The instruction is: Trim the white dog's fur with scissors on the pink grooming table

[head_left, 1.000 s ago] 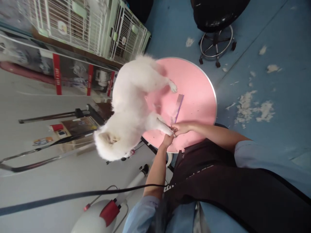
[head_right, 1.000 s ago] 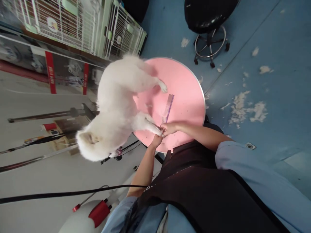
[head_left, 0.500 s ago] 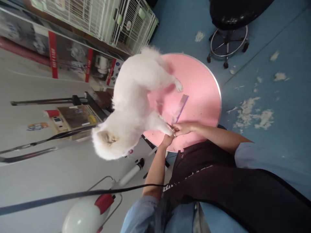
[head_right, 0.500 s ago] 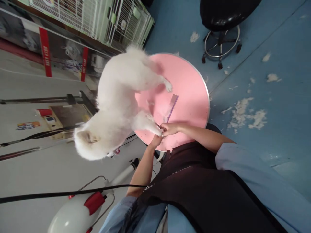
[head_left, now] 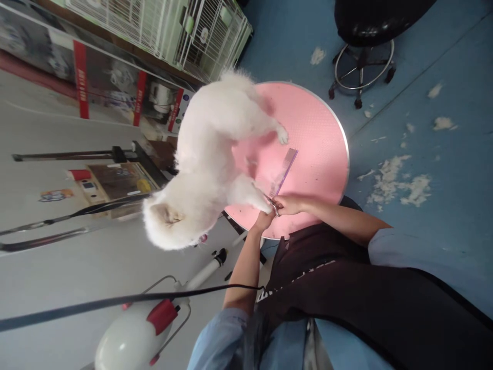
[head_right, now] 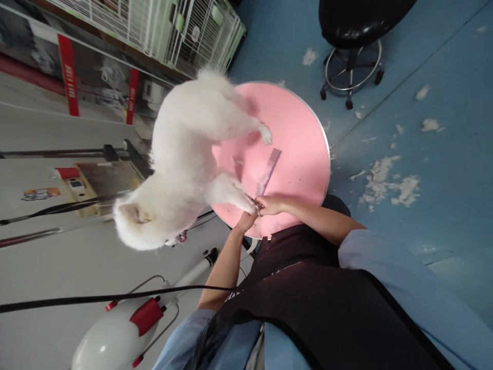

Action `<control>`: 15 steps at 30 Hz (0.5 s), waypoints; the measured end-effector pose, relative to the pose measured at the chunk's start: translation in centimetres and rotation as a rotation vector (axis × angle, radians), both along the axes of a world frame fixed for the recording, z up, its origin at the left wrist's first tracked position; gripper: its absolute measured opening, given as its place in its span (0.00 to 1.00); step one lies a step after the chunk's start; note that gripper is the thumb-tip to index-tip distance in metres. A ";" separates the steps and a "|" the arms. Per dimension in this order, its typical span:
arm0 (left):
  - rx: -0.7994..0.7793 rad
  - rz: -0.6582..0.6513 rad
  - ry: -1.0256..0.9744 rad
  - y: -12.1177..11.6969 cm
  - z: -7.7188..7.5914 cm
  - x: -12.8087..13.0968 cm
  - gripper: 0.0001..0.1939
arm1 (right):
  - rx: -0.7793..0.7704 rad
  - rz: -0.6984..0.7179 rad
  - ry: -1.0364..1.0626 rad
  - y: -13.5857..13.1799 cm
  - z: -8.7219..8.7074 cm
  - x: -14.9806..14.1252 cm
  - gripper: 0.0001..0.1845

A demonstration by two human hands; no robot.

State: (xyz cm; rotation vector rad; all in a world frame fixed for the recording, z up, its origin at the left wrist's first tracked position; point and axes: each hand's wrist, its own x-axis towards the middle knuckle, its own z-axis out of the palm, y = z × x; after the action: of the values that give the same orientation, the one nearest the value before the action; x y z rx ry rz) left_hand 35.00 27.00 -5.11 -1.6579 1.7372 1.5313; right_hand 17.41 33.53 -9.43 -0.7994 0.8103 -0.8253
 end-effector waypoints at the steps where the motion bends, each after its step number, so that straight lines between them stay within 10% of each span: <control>1: -0.002 0.010 0.000 0.0 0.0 0.0 0.15 | 0.029 -0.008 -0.015 0.1 0.1 0.0 0.16; 15: 0.022 0.074 0.027 0.3 -1.0 0.7 0.09 | 0.093 0.077 -0.278 1.7 0.8 0.2 0.15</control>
State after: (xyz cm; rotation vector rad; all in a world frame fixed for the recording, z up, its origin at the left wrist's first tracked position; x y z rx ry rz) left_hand 35.71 27.31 -6.07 -1.7160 1.6834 1.6073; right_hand 17.59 35.22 -8.66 -0.6127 0.5630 -0.8030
